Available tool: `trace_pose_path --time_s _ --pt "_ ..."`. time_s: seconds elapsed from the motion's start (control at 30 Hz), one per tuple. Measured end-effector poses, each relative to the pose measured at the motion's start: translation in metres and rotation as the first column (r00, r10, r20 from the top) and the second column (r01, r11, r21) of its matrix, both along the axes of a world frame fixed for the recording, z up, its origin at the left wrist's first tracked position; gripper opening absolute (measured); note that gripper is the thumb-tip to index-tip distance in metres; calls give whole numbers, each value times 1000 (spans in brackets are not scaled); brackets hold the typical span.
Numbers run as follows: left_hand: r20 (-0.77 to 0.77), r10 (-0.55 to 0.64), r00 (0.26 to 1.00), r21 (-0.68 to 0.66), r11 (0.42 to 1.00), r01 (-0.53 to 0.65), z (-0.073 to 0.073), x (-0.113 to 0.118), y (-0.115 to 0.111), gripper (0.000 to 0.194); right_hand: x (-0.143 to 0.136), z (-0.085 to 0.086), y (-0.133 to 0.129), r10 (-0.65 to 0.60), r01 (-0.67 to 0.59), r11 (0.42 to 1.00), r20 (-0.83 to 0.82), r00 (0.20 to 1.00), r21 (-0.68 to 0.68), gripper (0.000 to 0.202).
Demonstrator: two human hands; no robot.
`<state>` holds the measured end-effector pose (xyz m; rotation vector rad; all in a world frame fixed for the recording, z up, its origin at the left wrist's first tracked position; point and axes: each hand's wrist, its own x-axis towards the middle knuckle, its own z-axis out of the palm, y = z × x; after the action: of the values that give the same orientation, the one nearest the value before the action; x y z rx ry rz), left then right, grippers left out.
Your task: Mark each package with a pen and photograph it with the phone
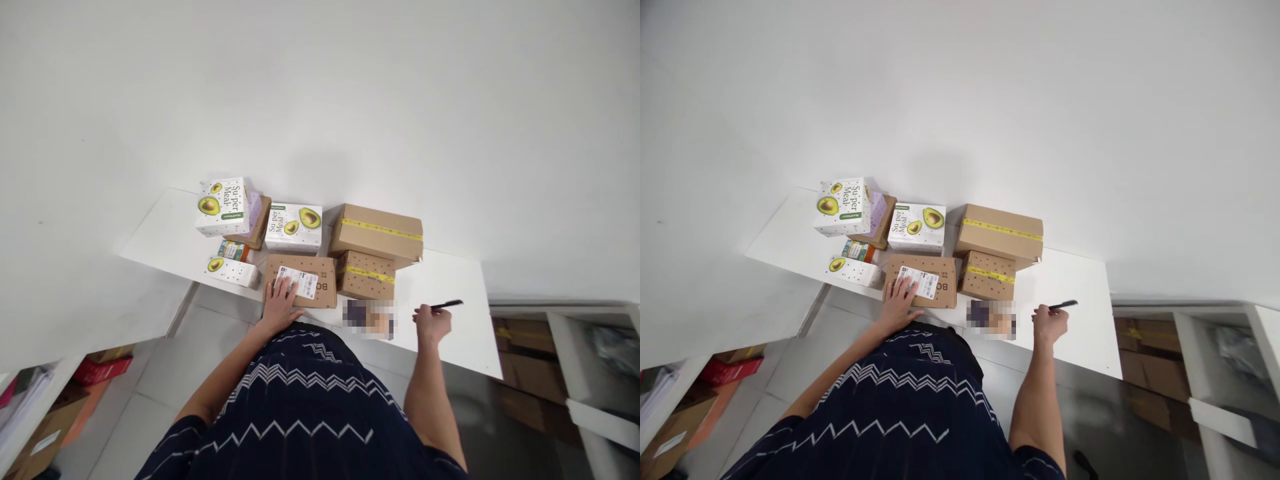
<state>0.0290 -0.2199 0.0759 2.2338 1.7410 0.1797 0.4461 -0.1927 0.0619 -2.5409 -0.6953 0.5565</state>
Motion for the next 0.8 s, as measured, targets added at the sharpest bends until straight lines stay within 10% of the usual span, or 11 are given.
trace_pose_path --time_s 0.1,0.2,0.4,0.8 --pt "-33 -28 999 2 1000 28 3 1 3 89 -44 24 5 30 116 864 -279 960 491 21" --pt "-46 -42 998 8 999 42 6 2 9 93 -119 44 20 301 140 714 -480 824 686 20" --pt "-29 -121 992 16 992 122 7 1 19 89 -242 43 47 679 -215 683 -499 538 698 16" --pt "-20 -143 990 31 989 143 -4 1 19 83 -275 2 62 745 -517 612 -219 629 599 27"
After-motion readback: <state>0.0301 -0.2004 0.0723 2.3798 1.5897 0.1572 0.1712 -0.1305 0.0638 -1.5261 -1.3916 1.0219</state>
